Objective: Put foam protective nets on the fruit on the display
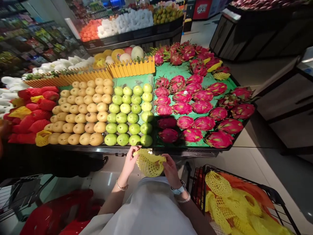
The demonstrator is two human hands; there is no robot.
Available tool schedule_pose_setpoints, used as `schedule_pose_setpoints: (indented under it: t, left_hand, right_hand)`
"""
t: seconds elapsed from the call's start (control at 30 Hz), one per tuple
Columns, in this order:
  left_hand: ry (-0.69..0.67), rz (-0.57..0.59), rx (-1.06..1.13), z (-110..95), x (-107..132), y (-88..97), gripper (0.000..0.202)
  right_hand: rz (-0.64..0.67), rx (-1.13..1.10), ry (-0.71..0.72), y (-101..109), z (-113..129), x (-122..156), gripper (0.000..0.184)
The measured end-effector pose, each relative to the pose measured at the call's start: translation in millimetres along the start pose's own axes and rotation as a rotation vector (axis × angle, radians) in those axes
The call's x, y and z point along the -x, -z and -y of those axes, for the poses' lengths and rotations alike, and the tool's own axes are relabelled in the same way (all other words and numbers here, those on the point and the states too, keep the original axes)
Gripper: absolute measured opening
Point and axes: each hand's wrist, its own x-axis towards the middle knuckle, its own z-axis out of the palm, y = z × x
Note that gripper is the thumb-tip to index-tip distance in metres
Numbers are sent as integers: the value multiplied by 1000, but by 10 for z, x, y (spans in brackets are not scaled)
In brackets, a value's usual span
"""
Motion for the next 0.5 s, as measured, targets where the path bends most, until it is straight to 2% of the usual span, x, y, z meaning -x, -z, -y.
schedule_pose_setpoints:
  t: [0.1,0.23,0.3,0.37,0.43,0.5]
  left_hand:
    - [242,6,318,74,58,-23,24]
    - [442,68,576,125,140,-18,33]
    - [479,129,612,143,180,7,36]
    - [457,182,643,173,208,33,43]
    - [456,239,667,223,213,44,58]
    - [513,277,629,286,195,25,72]
  right_hand:
    - [125,-28,-89,-117,-17,8,53]
    - [147,-196,-145,-208,-10,-38,70]
    - [138,-248,-134,-212,-10,-61,70]
    - [127,-273,-129,-194,-14,-69,71]
    - [101,-263,-133,-164,-17,-60,70]
    - [55,-214,-148,-134,-9,-41,66]
